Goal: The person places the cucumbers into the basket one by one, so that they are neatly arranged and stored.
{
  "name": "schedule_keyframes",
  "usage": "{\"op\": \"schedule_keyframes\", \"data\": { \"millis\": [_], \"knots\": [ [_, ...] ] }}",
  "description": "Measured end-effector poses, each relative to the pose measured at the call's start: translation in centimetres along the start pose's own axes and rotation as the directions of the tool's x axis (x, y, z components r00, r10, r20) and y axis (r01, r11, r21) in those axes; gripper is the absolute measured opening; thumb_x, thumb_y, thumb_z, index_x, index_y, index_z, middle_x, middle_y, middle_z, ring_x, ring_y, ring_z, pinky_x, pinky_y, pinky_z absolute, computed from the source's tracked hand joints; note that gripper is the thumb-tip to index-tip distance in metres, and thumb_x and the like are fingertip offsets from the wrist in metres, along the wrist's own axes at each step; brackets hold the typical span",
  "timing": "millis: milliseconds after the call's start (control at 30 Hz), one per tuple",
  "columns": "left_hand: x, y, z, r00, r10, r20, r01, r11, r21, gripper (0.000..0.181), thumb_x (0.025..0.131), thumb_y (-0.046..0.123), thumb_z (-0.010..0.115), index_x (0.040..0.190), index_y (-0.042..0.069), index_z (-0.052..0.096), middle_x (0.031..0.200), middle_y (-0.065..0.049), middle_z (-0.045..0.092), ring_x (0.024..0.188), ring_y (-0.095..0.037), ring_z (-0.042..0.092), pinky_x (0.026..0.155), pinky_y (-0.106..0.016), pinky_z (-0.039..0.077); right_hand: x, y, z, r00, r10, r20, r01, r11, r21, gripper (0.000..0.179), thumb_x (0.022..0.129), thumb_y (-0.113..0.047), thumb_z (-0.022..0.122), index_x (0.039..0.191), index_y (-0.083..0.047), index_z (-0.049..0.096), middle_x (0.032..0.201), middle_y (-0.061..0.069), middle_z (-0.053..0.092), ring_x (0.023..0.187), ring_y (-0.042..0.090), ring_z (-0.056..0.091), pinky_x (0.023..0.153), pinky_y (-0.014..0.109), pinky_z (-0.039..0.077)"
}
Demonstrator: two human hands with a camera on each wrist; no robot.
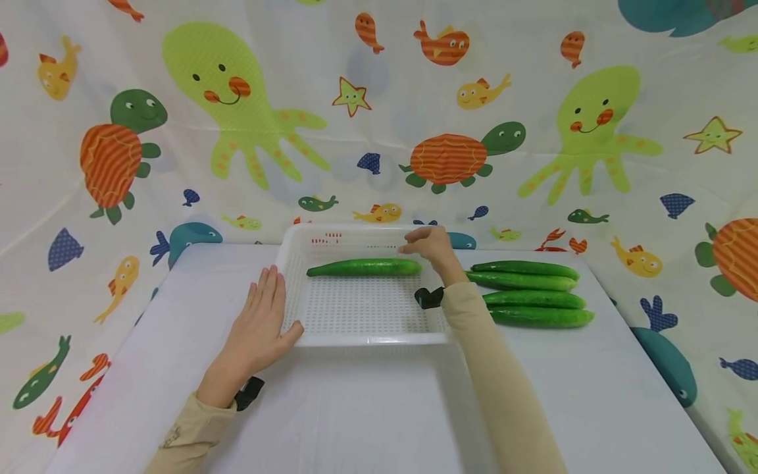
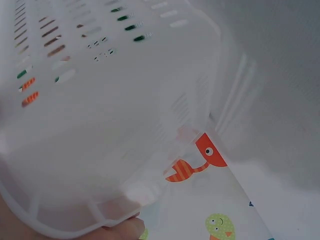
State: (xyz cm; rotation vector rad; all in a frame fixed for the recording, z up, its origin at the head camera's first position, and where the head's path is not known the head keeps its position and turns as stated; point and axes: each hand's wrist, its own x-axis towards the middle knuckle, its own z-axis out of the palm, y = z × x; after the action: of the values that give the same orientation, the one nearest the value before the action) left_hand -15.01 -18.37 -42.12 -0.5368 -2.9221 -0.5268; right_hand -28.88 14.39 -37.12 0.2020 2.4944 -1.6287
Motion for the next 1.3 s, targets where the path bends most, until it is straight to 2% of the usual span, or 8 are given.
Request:
{"op": "schedule_keyframes", "data": {
  "millis": [233, 433, 567, 767, 900, 1000, 1133, 1300],
  "knots": [
    [0.0, 0.1, -0.1, 1.0, -0.002, 0.0, 0.002, 1.0, 0.003, 0.087, 0.09, 0.03, 0.051, 0.15, -0.018, 0.01, 0.16, -0.033, 0.001, 0.15, -0.042, -0.002, 0.12, -0.054, 0.004, -2.2, -1.4, -3.6, 0.988, -0.15, 0.045, 0.146, 0.986, 0.077, 0.038, 0.088, -0.016, 0.075, 0.121, 0.0, 0.067, 0.125, 0.016, 0.063, 0.115, 0.029, 0.056, 0.103, 0.045, 0.044],
    [0.0, 0.2, -0.2, 1.0, -0.008, 0.004, 0.008, 1.0, 0.003, 0.087, 0.09, 0.029, 0.051, 0.15, -0.018, 0.009, 0.161, -0.032, -0.001, 0.15, -0.042, -0.003, 0.12, -0.053, 0.003, -3.7, -0.6, -7.2, 0.94, -0.336, 0.058, 0.315, 0.921, 0.229, 0.035, 0.094, -0.022, 0.069, 0.122, -0.001, 0.066, 0.119, 0.015, 0.066, 0.11, 0.027, 0.062, 0.106, 0.044, 0.044],
    [0.0, 0.1, -0.3, 1.0, -0.005, 0.012, 0.005, 1.0, 0.005, 0.087, 0.091, 0.03, 0.051, 0.15, -0.018, 0.008, 0.161, -0.031, -0.001, 0.15, -0.041, -0.004, 0.121, -0.051, 0.002, -5.2, 0.3, -10.0, 0.904, -0.428, 0.008, 0.398, 0.847, 0.353, 0.033, 0.095, -0.02, 0.066, 0.12, 0.002, 0.065, 0.113, 0.012, 0.068, 0.11, 0.031, 0.063, 0.101, 0.035, 0.048],
    [0.2, -0.2, -0.4, 1.0, 0.008, 0.015, -0.008, 1.0, 0.007, 0.088, 0.092, 0.031, 0.051, 0.15, -0.018, 0.007, 0.16, -0.032, -0.002, 0.15, -0.041, -0.005, 0.121, -0.05, -0.001, -8.0, 3.0, -14.5, 0.846, -0.515, -0.136, 0.518, 0.734, 0.439, 0.032, 0.096, -0.009, 0.062, 0.118, 0.015, 0.061, 0.109, 0.014, 0.069, 0.104, 0.026, 0.066, 0.097, 0.031, 0.051],
    [0.2, 0.0, -0.3, 1.0, 0.006, 0.007, -0.006, 1.0, -0.005, 0.088, 0.091, 0.03, 0.051, 0.15, -0.018, 0.008, 0.161, -0.031, -0.001, 0.15, -0.041, -0.004, 0.121, -0.05, 0.0, -9.3, 6.0, -17.1, 0.814, -0.54, -0.216, 0.551, 0.597, 0.583, 0.026, 0.098, 0.003, 0.053, 0.118, 0.019, 0.059, 0.108, 0.018, 0.068, 0.102, 0.029, 0.067, 0.097, 0.035, 0.05],
    [0.2, 0.1, -0.3, 1.0, 0.006, 0.001, -0.006, 1.0, -0.015, 0.087, 0.091, 0.029, 0.051, 0.15, -0.018, 0.009, 0.16, -0.032, 0.0, 0.15, -0.041, -0.003, 0.121, -0.051, 0.002, -10.1, 8.4, -18.8, 0.812, -0.514, -0.276, 0.55, 0.518, 0.654, 0.027, 0.099, 0.006, 0.048, 0.12, 0.021, 0.057, 0.108, 0.02, 0.068, 0.103, 0.031, 0.066, 0.097, 0.037, 0.049],
    [0.2, 0.2, -0.3, 1.0, 0.0, 0.007, 0.0, 1.0, -0.011, 0.087, 0.091, 0.03, 0.051, 0.15, -0.018, 0.008, 0.161, -0.031, -0.001, 0.15, -0.041, -0.004, 0.121, -0.052, 0.002, -11.0, 11.4, -20.6, 0.834, -0.412, -0.366, 0.548, 0.547, 0.633, 0.027, 0.098, 0.004, 0.051, 0.12, 0.02, 0.058, 0.108, 0.018, 0.07, 0.104, 0.028, 0.067, 0.097, 0.033, 0.05],
    [0.2, 0.2, -0.2, 1.0, -0.015, 0.023, 0.015, 1.0, -0.006, 0.088, 0.091, 0.031, 0.051, 0.151, -0.017, 0.007, 0.161, -0.03, -0.002, 0.15, -0.04, -0.005, 0.121, -0.05, 0.0, -11.5, 14.6, -21.9, 0.884, -0.213, -0.417, 0.436, 0.698, 0.569, 0.033, 0.096, -0.01, 0.062, 0.121, 0.011, 0.064, 0.108, 0.006, 0.071, 0.103, 0.015, 0.067, 0.107, 0.021, 0.039]
  ]
}}
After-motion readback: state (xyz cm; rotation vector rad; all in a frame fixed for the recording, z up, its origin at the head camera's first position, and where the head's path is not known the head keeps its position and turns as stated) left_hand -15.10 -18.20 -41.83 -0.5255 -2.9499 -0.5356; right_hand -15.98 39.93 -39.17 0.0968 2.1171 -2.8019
